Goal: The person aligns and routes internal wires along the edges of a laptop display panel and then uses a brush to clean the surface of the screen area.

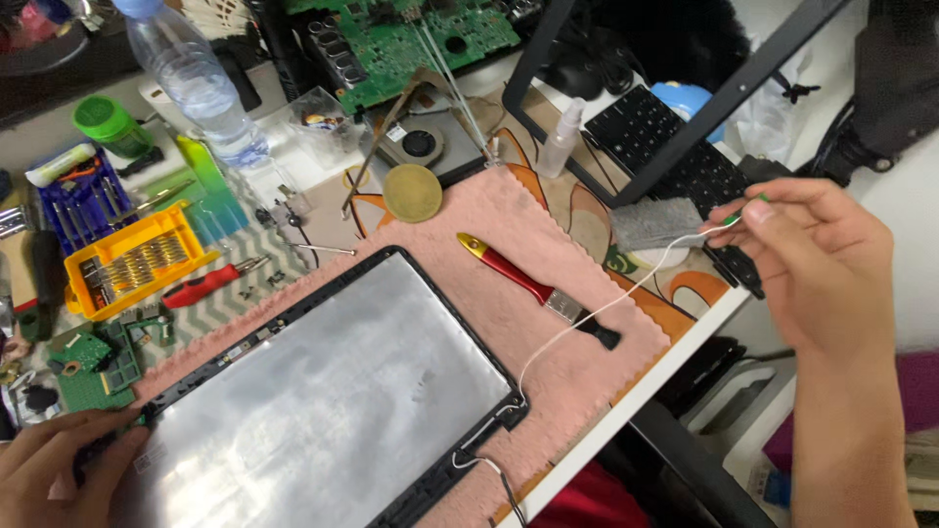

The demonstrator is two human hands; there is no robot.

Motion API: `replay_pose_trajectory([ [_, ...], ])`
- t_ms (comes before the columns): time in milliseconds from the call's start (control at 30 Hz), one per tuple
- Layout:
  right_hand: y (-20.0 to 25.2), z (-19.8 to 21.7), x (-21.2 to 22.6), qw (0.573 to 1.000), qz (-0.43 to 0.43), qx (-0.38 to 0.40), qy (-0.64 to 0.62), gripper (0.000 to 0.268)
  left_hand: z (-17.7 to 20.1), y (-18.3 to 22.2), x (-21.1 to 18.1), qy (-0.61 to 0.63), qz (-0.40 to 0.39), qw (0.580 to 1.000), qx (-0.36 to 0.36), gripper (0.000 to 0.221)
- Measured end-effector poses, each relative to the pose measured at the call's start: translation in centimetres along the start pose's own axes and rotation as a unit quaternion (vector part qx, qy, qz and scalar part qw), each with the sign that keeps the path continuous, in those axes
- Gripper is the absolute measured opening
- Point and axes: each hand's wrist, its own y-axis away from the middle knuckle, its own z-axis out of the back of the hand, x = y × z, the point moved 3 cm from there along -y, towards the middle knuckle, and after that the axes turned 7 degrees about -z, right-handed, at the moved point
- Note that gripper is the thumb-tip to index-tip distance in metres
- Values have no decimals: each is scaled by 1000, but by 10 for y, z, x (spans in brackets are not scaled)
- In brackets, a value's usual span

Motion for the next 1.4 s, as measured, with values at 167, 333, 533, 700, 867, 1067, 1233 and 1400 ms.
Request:
replay_pose_trajectory([
  [167, 2, 31, -6, 1000, -2, -20, -14, 8, -11, 9, 39, 19, -21, 1000, 5, 27],
  [333, 11, 33, -5, 998, -31, -51, -26, 9, 7, -8, 6, 7, -5, 1000, 18, 24],
  [533, -17, 35, -12, 991, -33, 54, -117, 14, 35, -31, -53, -122, -15, 990, 74, 15],
  [700, -39, -11, 17, 973, -13, 197, -116, 16, 46, -27, -92, -86, -40, 995, 41, 43],
  [867, 7, -102, 69, 904, -60, 412, -99, 17, 19, -12, -215, 177, -10, 982, 68, 32],
  [1067, 62, -218, 91, 810, -188, 550, -85, 14, -23, 4, -289, 314, -128, 934, 109, 31],
  [1233, 94, -282, 85, 727, -250, 638, -50, 20, -53, 17, -303, 293, -125, 944, 83, 37],
  [1400, 107, -284, 77, 610, -341, 713, -50, 17, -54, 15, -317, 248, -99, 962, 55, 26],
])
